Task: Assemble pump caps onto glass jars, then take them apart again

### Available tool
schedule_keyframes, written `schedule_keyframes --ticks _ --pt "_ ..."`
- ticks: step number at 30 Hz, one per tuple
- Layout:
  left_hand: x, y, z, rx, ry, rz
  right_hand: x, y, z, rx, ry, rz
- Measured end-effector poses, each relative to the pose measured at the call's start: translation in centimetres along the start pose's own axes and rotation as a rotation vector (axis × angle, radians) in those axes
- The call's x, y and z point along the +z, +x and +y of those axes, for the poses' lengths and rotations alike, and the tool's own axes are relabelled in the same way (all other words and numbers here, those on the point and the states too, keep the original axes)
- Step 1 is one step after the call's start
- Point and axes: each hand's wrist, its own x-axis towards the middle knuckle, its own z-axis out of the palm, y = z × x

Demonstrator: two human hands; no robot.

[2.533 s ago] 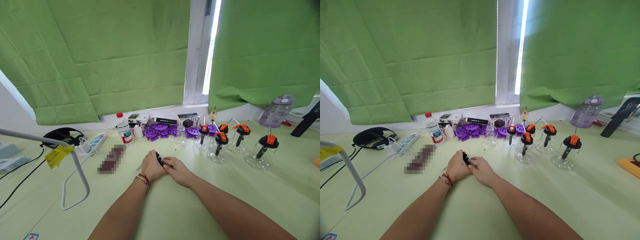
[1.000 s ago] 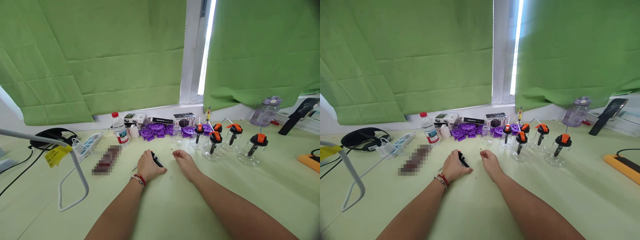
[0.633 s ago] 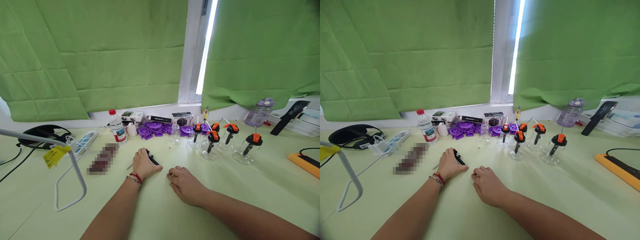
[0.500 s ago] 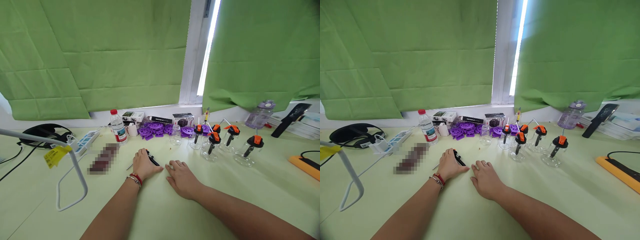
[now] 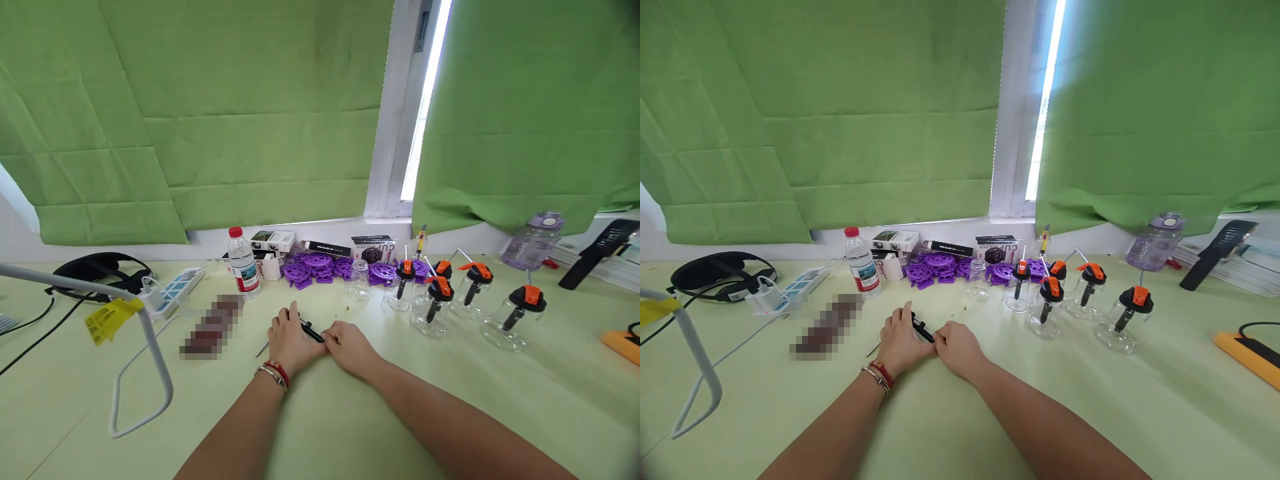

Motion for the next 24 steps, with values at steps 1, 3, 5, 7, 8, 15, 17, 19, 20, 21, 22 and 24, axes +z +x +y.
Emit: schedule_keyframes --ticks 1,3,5,7,8,15,17,19,20,21,22,24 --pt "0.0 -0.1 0.0 0.007 0.006 0.0 0.2 0.3 -0.2 0.036 0.026 -0.029" --pt "-0.1 -0.1 -0.2 0.013 0.025 -0.02 0.5 1.0 -0.5 0.075 0.047 -0.058" --pt "-0.3 -0.1 -0.6 0.009 0.046 -0.059 0.5 1.5 -0.6 0.102 0.069 -0.071" --pt "-0.5 0.1 -1.0 -0.003 0.057 -0.091 0.3 1.5 -0.4 0.12 0.085 -0.066" --pt "-0.6 0.2 -1.2 -0.012 0.059 -0.095 0.2 1.3 -0.3 0.129 0.091 -0.061" --pt "-0.6 0.7 -2.1 -0.03 0.106 -0.056 -1.5 -1.0 1.8 0.156 0.145 -0.047" --pt "-0.6 0.6 -2.1 -0.024 0.11 -0.056 -2.1 -1.6 2.7 0.151 0.16 -0.035" --pt "-0.5 0.4 -2.0 -0.02 0.124 -0.055 -2.8 -2.2 3.7 0.143 0.178 -0.02" --pt "-0.5 0.4 -2.0 -0.016 0.133 -0.054 -3.2 -2.4 4.2 0.14 0.189 -0.017" --pt "-0.4 0.3 -2.0 -0.009 0.143 -0.051 -3.5 -2.6 4.6 0.139 0.202 -0.017" --pt "-0.4 0.2 -1.9 0.0 0.154 -0.043 -3.9 -2.8 5.1 0.142 0.216 -0.019" --pt "-0.4 0.0 -1.6 0.028 0.176 0.002 -4.5 -3.1 5.8 0.158 0.243 -0.022"
